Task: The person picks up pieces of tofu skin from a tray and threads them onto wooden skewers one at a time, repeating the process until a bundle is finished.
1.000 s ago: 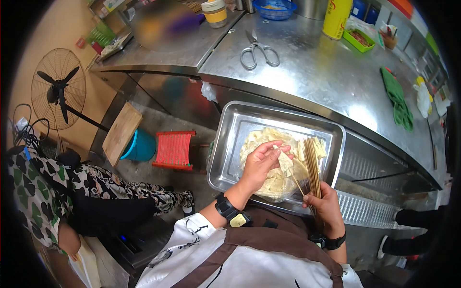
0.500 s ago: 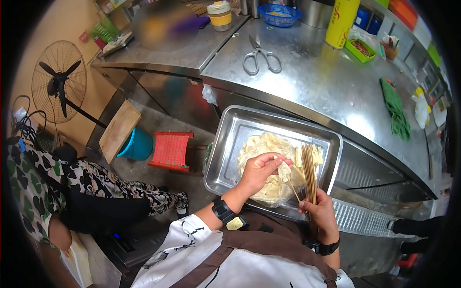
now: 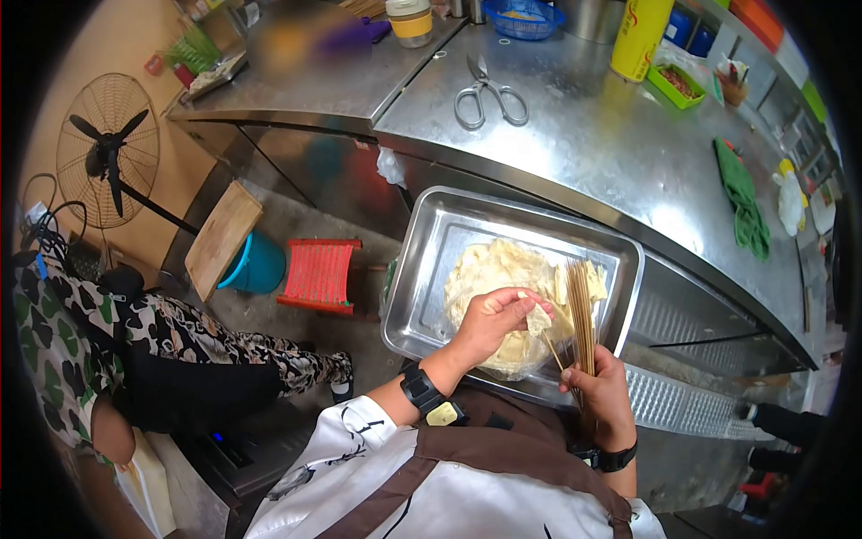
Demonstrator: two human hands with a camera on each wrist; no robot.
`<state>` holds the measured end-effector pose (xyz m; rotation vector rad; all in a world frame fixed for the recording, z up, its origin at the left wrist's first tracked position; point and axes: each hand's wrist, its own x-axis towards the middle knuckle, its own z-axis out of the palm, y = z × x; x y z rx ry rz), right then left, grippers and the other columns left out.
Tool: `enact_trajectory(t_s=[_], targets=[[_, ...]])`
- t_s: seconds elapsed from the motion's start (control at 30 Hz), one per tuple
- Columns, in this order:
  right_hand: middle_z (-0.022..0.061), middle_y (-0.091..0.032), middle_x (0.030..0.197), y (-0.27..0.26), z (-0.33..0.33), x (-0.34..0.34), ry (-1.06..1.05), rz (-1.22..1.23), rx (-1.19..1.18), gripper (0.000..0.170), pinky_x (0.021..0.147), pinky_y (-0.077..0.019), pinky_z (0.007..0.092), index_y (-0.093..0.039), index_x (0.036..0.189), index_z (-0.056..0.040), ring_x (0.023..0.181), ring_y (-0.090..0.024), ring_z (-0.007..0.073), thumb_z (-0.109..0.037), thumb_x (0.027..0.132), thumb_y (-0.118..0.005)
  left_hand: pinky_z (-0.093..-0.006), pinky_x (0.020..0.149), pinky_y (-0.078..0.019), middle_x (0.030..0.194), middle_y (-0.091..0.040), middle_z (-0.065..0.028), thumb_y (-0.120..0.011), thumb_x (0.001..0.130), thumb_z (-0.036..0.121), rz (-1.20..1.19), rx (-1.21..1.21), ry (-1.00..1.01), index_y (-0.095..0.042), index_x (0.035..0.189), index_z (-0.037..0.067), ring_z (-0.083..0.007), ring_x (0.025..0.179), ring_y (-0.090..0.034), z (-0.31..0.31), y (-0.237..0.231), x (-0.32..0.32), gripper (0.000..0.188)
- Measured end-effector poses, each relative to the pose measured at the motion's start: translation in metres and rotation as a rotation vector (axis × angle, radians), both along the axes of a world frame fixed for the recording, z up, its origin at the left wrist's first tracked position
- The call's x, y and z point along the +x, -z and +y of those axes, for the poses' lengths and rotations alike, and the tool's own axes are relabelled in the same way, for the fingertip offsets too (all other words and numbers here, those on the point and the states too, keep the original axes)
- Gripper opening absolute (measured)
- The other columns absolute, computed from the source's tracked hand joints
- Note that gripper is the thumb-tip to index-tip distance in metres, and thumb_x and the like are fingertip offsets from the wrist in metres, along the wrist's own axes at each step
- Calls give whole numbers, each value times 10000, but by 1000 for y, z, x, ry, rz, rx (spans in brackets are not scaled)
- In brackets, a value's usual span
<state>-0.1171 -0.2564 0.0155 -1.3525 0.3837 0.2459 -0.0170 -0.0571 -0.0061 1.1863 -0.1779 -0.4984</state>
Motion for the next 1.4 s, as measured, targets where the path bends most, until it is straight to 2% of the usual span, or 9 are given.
enact_trajectory(t_s=[0.17, 0.23, 0.33, 0.53, 0.77, 0.93, 1.03, 1.4], targets=[[60, -593, 716, 2, -1, 0, -2, 6, 15, 208, 599, -504, 261, -556, 968, 51, 615, -599, 146, 94, 783, -640, -197, 708, -473, 1045, -683, -75, -542, 971, 224, 25, -44, 23, -634, 1051, 28, -99, 921, -629, -1, 4, -3, 230], [38, -567, 724, -1, 0, 1, -10, 9, -18, 165, 589, -499, 269, -545, 895, 10, 610, -594, 150, 71, 768, -629, -204, 718, -477, 1039, -682, -73, -541, 971, 233, 32, -27, 26, -634, 1051, 30, -99, 921, -628, -3, 5, -4, 237], [60, -589, 717, 4, -2, 0, -1, 8, 3, 188, 598, -502, 264, -552, 934, 41, 617, -599, 149, 97, 779, -642, -214, 726, -484, 1028, -682, -75, -539, 972, 236, 28, -13, 26, -635, 1043, 28, -107, 928, -631, -3, 6, -5, 240], [58, -586, 719, -1, 0, 1, 6, 19, 15, 176, 596, -500, 263, -546, 911, 35, 615, -595, 147, 91, 778, -648, -239, 750, -502, 1039, -675, -102, -526, 978, 219, 79, -93, 51, -616, 1054, 16, -139, 955, -636, -7, 14, -8, 235], [55, -580, 719, 0, -2, 0, -2, 13, 0, 179, 604, -499, 262, -547, 917, 35, 622, -595, 146, 84, 778, -650, -248, 779, -516, 1054, -670, -117, -522, 979, 209, 53, -49, 76, -607, 1056, 6, -160, 967, -643, -8, 13, -11, 233], [53, -578, 718, -1, -1, 0, 8, 17, 10, 189, 603, -497, 262, -547, 930, 38, 620, -594, 145, 87, 776, -646, -199, 654, -463, 1033, -681, -97, -518, 983, 200, 61, -61, 49, -619, 1049, 10, -81, 857, -620, -11, 13, -13, 225], [52, -578, 717, -2, 0, 2, 5, 22, 3, 195, 602, -497, 261, -548, 935, 40, 615, -592, 145, 87, 775, -649, -183, 631, -439, 1020, -686, -80, -526, 980, 206, 62, -30, 55, -631, 1050, 7, -48, 811, -596, -10, 11, -13, 235], [52, -583, 725, -5, 4, 3, 20, 21, 12, 192, 597, -499, 265, -546, 944, 38, 620, -595, 147, 93, 781, -632, -190, 683, -461, 1045, -683, -74, -544, 971, 219, 147, -33, 67, -621, 1094, -8, -58, 825, -603, -14, 12, -16, 269]])
